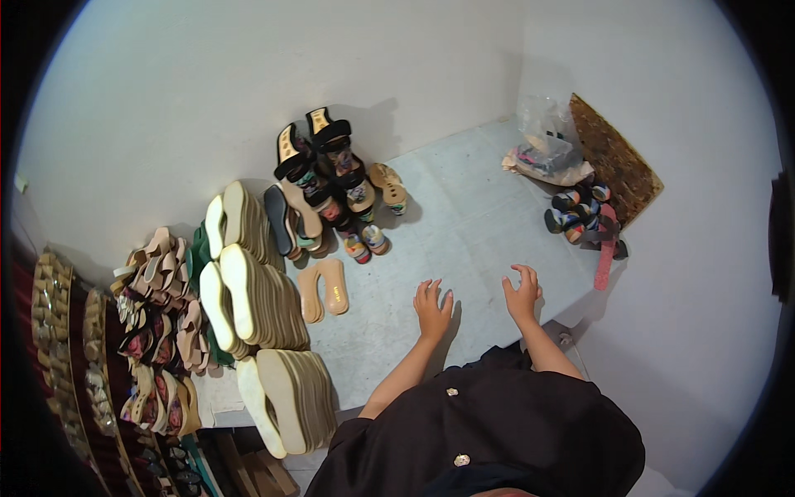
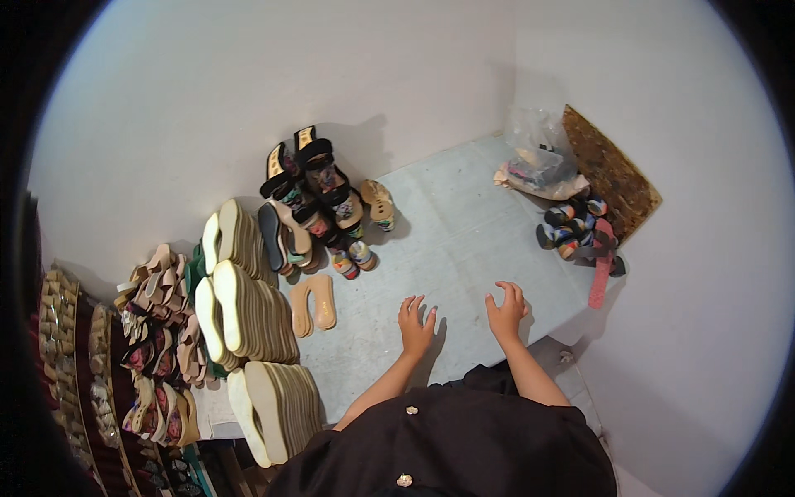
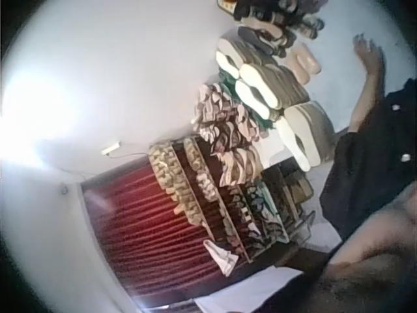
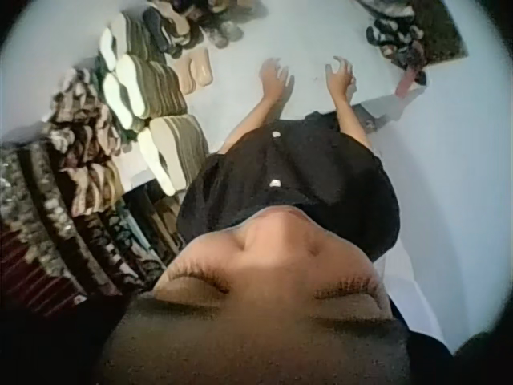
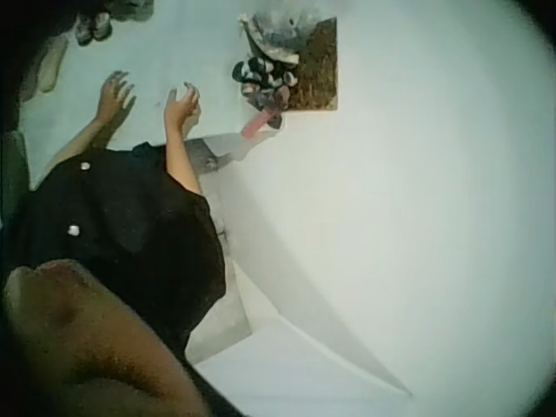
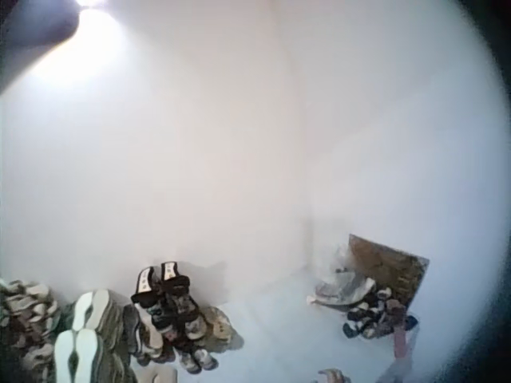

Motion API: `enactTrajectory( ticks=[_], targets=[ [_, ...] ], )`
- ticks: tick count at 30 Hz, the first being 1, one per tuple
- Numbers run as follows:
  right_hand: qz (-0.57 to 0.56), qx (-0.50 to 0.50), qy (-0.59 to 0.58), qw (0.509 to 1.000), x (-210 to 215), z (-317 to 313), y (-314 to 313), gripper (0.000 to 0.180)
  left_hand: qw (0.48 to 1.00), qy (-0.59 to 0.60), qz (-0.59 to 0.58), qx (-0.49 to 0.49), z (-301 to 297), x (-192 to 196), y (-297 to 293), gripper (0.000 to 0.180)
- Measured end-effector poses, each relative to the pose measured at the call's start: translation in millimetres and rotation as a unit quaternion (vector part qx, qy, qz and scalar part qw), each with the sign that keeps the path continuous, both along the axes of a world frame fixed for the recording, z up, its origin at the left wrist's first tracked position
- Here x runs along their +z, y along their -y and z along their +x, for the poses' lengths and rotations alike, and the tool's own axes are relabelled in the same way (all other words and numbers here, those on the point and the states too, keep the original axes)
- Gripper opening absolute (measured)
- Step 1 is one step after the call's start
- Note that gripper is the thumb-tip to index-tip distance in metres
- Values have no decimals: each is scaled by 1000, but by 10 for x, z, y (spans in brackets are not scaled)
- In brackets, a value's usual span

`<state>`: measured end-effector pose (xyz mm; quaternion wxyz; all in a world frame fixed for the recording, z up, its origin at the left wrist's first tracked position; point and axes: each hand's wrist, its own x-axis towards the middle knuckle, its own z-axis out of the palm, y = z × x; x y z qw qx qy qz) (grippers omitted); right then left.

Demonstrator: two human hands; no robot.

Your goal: The person is organizing finished sandals and shoe components on a workbench.

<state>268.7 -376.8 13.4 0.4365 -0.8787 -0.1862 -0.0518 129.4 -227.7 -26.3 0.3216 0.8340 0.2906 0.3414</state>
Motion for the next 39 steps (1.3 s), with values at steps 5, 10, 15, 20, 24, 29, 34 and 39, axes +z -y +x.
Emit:
enactTrajectory(
  ticks=[5, 10, 15, 20, 24, 29, 34, 39],
  targets=[
    [-22, 14, 4, 1000, 86, 466, 319, 37, 999, 36, -10, -34, 567, -15, 294, 40],
    [-118, 60, 16, 991, 64, 1151, 764, 46, 983, 44, -132, -122, 1435, 13, 717, 63],
    [-265, 11, 22, 964, 232, 1720, 967, 67, 964, -37, -154, -214, 2434, 152, 986, 85],
    [-278, 27, 40, 959, 61, 2173, 1079, 72, 959, -185, 45, -209, 3110, 291, 1105, 88],
    [-281, 52, 40, 957, 8, 2231, 1098, 67, 955, -193, 63, -215, 3246, 179, 933, 79],
    [-251, 79, 43, 964, -1, 2184, 1224, 58, 971, -187, 16, -150, 2971, 105, 778, 80],
    [-247, 70, 56, 965, 115, 2094, 1278, 63, 972, -207, -9, -114, 2675, 121, 826, 74],
    [-241, 60, 85, 965, 3, 2084, 1382, 55, 975, -216, -31, -37, 2456, 141, 985, 79]
  ],
)
